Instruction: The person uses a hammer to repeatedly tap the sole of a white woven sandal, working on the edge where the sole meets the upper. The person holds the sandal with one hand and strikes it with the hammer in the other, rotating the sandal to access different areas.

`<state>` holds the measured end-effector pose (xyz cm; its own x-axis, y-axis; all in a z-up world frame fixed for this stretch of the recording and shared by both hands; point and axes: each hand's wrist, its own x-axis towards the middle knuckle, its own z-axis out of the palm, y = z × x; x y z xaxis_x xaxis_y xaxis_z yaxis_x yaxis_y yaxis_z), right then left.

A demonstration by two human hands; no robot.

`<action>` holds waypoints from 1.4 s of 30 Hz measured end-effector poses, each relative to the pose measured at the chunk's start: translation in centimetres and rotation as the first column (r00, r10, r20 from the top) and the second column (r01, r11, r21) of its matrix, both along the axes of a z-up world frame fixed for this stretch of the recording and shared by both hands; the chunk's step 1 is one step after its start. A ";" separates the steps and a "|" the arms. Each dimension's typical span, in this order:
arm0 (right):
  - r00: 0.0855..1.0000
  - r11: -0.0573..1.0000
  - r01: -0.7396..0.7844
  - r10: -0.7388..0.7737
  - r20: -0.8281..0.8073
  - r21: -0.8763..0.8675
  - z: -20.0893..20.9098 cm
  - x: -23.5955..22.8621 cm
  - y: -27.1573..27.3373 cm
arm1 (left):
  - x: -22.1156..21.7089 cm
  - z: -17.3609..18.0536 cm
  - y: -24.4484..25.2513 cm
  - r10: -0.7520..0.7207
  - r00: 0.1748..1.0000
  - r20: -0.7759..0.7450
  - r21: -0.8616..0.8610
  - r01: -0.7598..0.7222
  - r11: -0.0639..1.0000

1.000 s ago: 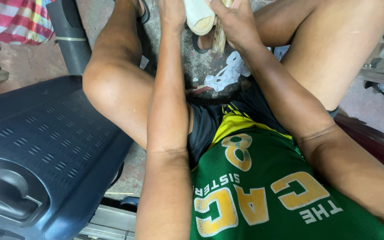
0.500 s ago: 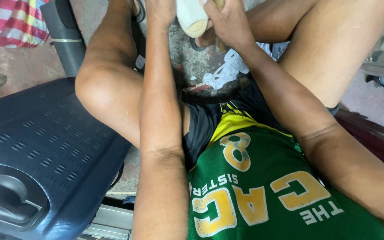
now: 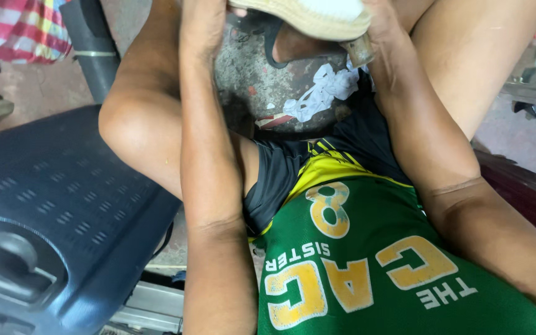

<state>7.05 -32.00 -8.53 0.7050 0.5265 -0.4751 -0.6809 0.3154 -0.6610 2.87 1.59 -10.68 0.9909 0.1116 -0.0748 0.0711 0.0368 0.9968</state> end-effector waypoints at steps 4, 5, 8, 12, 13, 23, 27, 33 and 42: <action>0.995 0.993 -0.083 0.087 0.057 -0.079 1.9 -0.3 1.7 | -1.7 2.7 -1.5 0.181 0.982 -0.055 -0.150 -0.188 0.971; 0.989 0.984 -0.076 0.095 0.114 -0.160 2.7 -0.9 2.2 | -2.4 3.5 -1.8 0.253 0.963 -0.090 -0.249 -0.267 0.931; 0.932 0.877 -0.139 0.272 0.238 -0.459 5.3 -3.4 2.9 | -4.4 4.9 -2.1 0.425 0.859 -0.286 -0.325 -0.504 0.800; 0.780 0.626 -0.358 0.608 0.146 -0.693 6.6 -6.2 3.7 | -5.4 3.4 -2.0 0.452 0.696 -0.557 -0.650 -0.705 0.284; 0.698 0.462 -0.424 0.715 0.044 -0.779 6.0 -7.4 3.8 | -6.1 2.9 -1.7 0.445 0.716 -0.537 -0.699 -0.674 0.240; 0.072 -0.215 -0.377 0.963 -0.260 -0.901 -7.3 -11.0 10.0 | -6.1 -1.3 -2.2 0.531 0.761 -0.373 -0.808 -0.548 0.218; 0.187 0.308 0.224 0.918 0.351 -0.925 -1.9 -4.8 9.9 | -3.8 -2.0 -4.0 0.539 0.800 -0.263 -0.826 -0.476 0.302; 0.786 0.915 -0.115 0.322 0.528 -0.387 6.0 -1.8 8.7 | -4.9 3.9 -9.6 0.376 0.911 0.171 -0.711 -0.150 0.687; 0.909 0.955 -0.266 0.294 0.295 -0.131 12.7 1.0 4.1 | -6.6 12.4 -6.4 0.041 0.993 0.107 -0.305 -0.007 0.952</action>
<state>8.07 -27.94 4.16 0.6529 0.6909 -0.3103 -0.4910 0.0742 -0.8680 -3.74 -4.81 1.70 0.9922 0.1246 0.0010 -0.0435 0.3390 0.9398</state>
